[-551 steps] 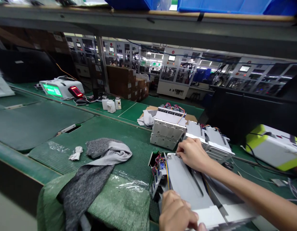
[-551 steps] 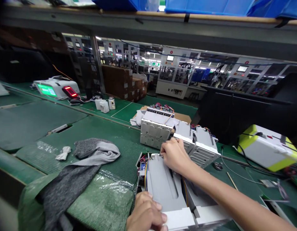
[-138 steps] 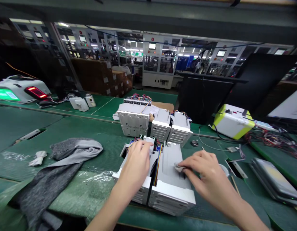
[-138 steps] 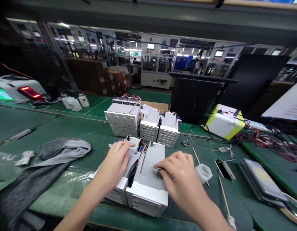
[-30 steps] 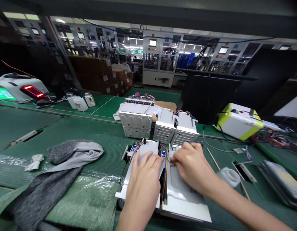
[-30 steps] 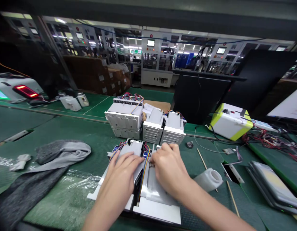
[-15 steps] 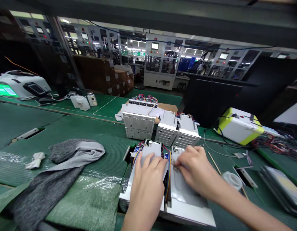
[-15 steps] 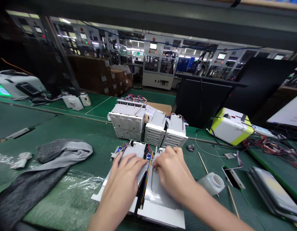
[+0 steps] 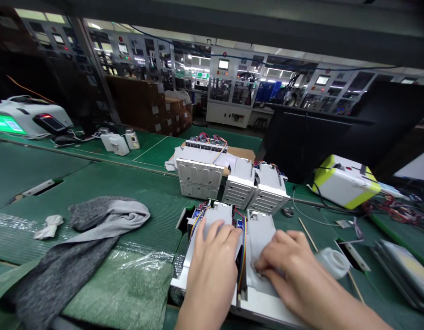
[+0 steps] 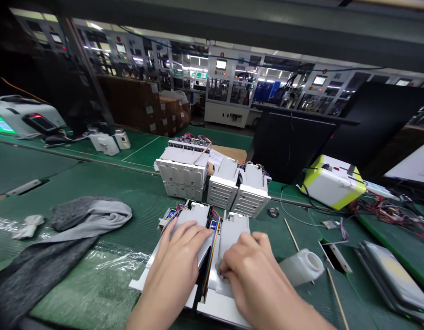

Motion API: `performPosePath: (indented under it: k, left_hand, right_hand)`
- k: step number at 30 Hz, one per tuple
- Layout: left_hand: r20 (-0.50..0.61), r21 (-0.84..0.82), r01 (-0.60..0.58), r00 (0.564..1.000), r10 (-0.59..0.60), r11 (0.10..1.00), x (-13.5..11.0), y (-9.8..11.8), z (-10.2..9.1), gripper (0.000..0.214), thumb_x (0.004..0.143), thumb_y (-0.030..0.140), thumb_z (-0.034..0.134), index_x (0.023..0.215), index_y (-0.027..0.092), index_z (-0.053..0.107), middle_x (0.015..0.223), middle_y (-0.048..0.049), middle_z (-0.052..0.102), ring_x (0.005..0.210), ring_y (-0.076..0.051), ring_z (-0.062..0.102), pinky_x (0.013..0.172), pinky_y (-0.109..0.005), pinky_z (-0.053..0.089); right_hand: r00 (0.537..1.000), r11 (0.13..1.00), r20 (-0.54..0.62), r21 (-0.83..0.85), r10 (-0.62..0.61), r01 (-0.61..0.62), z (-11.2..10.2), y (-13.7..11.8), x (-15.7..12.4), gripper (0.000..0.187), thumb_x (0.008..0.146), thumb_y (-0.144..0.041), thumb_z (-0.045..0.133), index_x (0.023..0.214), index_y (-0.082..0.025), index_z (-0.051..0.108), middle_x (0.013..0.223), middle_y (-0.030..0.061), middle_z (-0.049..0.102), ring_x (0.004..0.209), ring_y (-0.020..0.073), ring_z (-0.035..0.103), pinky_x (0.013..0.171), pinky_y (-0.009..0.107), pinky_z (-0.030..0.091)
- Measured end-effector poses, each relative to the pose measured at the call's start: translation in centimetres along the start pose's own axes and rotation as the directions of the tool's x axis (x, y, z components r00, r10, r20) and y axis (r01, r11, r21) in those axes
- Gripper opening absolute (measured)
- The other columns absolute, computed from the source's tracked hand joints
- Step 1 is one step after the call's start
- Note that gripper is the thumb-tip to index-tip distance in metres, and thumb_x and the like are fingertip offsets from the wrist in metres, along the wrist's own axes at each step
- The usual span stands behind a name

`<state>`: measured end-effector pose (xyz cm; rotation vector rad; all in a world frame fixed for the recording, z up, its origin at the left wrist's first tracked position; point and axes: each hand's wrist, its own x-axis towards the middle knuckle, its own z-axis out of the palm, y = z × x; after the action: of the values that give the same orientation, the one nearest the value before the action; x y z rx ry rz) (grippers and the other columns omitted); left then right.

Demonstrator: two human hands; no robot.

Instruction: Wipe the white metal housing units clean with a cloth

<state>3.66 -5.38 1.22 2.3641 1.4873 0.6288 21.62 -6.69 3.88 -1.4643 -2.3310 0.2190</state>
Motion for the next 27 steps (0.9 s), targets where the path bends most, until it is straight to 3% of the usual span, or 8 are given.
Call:
performPosePath:
  k: [5,10,16,22,27]
  left_hand:
    - [-0.017,0.003,0.000,1.000,0.000,1.000,0.0,-0.1,-0.2,0.052,0.085,-0.003,0.040,0.122,0.026,0.062,0.118,0.0028,0.068,0.125,-0.023,0.049,0.119,-0.053,0.018]
    - [-0.023,0.012,0.022,1.000,-0.021,1.000,-0.1,-0.2,0.0,0.055,0.084,-0.004,0.038,0.125,0.024,0.062,0.122,0.0017,0.068,0.128,-0.024,0.047,0.119,-0.054,0.020]
    - [-0.100,0.019,0.022,0.995,-0.020,1.000,-0.4,-0.4,0.1,0.062,0.078,-0.007,0.039,0.128,0.024,0.060,0.128,0.0006,0.064,0.127,-0.024,0.048,0.120,-0.054,0.021]
    - [-0.082,0.021,0.039,0.996,-0.037,0.999,-0.4,-0.1,0.1,0.055,0.082,-0.005,0.036,0.123,0.021,0.063,0.126,-0.0005,0.065,0.128,-0.025,0.047,0.119,-0.055,0.022]
    - [-0.059,-0.004,0.041,0.997,-0.041,0.999,-0.3,-0.1,0.0,0.055,0.081,-0.005,0.038,0.122,0.020,0.064,0.125,0.0009,0.067,0.128,-0.025,0.047,0.121,-0.054,0.019]
  right_hand:
    - [0.994,0.990,-0.030,-0.098,0.102,-0.104,-0.2,1.0,2.5,0.023,0.076,-0.003,0.054,0.072,-0.021,0.068,0.076,0.0046,0.069,0.086,0.0225,0.054,0.084,0.039,0.028]
    - [0.999,0.999,0.020,-0.012,0.033,-0.032,-0.4,-0.1,0.7,0.026,0.078,-0.002,0.051,0.071,-0.022,0.066,0.071,0.0009,0.066,0.076,0.0176,0.053,0.079,0.035,0.028]
    - [0.991,0.988,-0.038,-0.086,0.126,-0.129,-0.5,0.8,2.5,0.021,0.077,-0.004,0.057,0.071,-0.021,0.068,0.076,0.0040,0.069,0.086,0.0225,0.054,0.084,0.038,0.026]
    - [1.000,1.000,-0.014,0.031,-0.003,0.003,-0.4,-0.5,0.2,0.024,0.075,-0.003,0.054,0.069,-0.023,0.066,0.068,-0.0007,0.064,0.072,0.0164,0.051,0.077,0.033,0.026]
    - [0.994,0.989,0.009,-0.105,0.107,-0.106,-0.9,1.0,3.1,0.023,0.076,-0.003,0.054,0.071,-0.020,0.069,0.076,0.0051,0.067,0.085,0.0224,0.052,0.082,0.038,0.027]
